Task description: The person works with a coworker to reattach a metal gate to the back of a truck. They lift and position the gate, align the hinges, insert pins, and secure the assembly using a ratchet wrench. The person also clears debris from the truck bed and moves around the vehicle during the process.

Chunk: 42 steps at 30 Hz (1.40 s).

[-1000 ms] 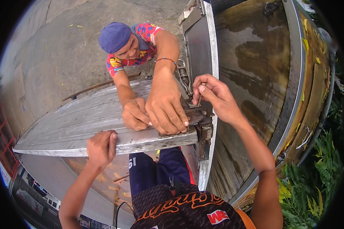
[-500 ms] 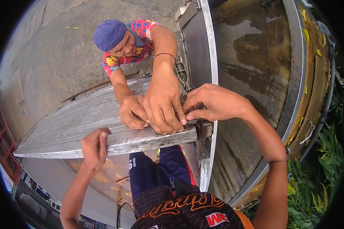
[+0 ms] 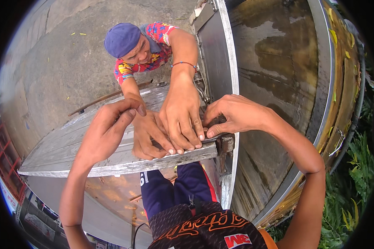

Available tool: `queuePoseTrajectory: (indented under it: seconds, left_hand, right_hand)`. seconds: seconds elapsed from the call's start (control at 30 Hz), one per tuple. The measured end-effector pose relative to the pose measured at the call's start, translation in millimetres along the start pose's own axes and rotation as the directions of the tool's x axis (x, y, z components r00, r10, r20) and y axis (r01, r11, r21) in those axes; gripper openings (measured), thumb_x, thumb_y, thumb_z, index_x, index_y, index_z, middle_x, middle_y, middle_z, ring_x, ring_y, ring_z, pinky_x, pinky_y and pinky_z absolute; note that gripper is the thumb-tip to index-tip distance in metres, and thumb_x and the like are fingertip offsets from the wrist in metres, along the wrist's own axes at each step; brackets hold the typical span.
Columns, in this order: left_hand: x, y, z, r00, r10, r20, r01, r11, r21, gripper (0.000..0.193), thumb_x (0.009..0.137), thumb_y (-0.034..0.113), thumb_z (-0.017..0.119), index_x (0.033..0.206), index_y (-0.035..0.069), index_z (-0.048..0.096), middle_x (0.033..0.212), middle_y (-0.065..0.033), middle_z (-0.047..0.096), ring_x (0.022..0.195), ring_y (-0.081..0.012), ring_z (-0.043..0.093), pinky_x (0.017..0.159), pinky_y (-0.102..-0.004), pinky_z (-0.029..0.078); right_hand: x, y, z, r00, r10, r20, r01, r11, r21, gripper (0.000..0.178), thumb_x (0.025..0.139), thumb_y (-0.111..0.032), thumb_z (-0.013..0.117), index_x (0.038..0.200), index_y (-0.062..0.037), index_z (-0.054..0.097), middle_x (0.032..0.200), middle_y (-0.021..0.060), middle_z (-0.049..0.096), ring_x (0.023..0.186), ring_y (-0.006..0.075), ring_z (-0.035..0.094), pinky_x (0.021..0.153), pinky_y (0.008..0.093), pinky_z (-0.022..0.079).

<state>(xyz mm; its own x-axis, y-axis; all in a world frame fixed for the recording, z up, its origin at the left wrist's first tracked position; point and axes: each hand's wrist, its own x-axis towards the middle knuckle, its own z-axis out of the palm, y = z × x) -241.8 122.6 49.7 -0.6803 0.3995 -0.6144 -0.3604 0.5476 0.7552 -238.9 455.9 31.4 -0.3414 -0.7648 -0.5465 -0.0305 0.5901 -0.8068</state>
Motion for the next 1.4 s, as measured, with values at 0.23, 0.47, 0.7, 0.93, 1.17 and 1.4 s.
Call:
queuePoseTrajectory:
  seconds: [0.23,0.47,0.7,0.93,1.17,1.4]
  left_hand:
    - [92.6,-28.9,4.4,0.834,0.150,0.530,-0.357,0.881,0.312,0.031,0.084,0.019,0.074,0.110,0.002,0.077,0.060,-0.0034,0.055,0.058,-0.0171,0.054,0.057,-0.0368,0.044]
    - [134.1,-38.6,30.7,0.561,-0.054,0.826,-0.266,0.933,0.242,0.037,0.078,0.019,0.079,0.106,-0.003,0.072,0.085,-0.0087,0.071,0.080,-0.0131,0.062,0.071,-0.0322,0.051]
    - [133.7,-42.2,56.6,0.540,0.238,0.808,-0.219,0.966,-0.138,0.057,0.084,0.033,0.083,0.127,0.000,0.067,0.095,-0.0082,0.070,0.090,-0.0126,0.062,0.076,-0.0302,0.050]
    - [136.3,-32.5,73.6,0.218,0.112,0.970,-0.007,0.993,-0.114,0.070,0.086,0.036,0.085,0.144,0.006,0.060,0.072,0.0064,0.051,0.065,-0.0039,0.044,0.056,-0.0253,0.036]
    - [153.1,-42.5,81.5,0.226,0.131,0.965,-0.095,0.989,-0.112,0.089,0.075,0.039,0.092,0.147,0.001,0.055,0.072,0.0088,0.039,0.065,-0.0039,0.038,0.056,-0.0242,0.032]
    - [139.8,-30.0,79.8,0.277,0.196,0.941,-0.072,0.980,-0.183,0.089,0.079,0.035,0.090,0.148,-0.005,0.050,0.075,0.0046,0.045,0.069,-0.0083,0.045,0.060,-0.0271,0.039]
  right_hand:
    - [2.7,53.0,12.4,0.998,0.027,0.053,-0.044,0.931,0.363,0.045,0.090,-0.041,0.079,0.116,-0.0042,0.076,0.105,0.0107,0.077,0.095,0.0205,0.070,0.079,0.0363,0.053]
    - [-19.6,41.4,38.0,0.975,0.201,-0.090,-0.130,0.857,0.499,0.052,0.089,-0.044,0.080,0.116,-0.0007,0.072,0.113,0.0109,0.072,0.103,0.0201,0.066,0.084,0.0369,0.053]
    - [-22.2,38.8,57.6,0.944,0.246,-0.220,-0.038,0.743,0.669,0.053,0.087,-0.044,0.082,0.116,-0.0024,0.067,0.110,0.0078,0.070,0.103,0.0181,0.065,0.086,0.0351,0.053]
    - [-28.9,-5.0,32.4,0.912,0.106,-0.397,-0.054,0.989,0.141,0.023,0.086,-0.026,0.077,0.099,-0.0071,0.073,0.104,0.0057,0.072,0.091,0.0318,0.071,0.072,0.0420,0.055]
    - [4.1,-0.3,33.2,0.956,-0.124,-0.264,0.101,0.990,-0.100,0.014,0.085,-0.018,0.075,0.089,-0.0048,0.076,0.092,0.0103,0.072,0.081,0.0333,0.072,0.068,0.0464,0.054]
    - [3.5,0.6,39.6,0.908,-0.300,-0.294,0.232,0.941,-0.245,0.008,0.081,-0.008,0.072,0.082,-0.0022,0.067,0.084,0.0117,0.068,0.074,0.0346,0.071,0.062,0.0468,0.053]
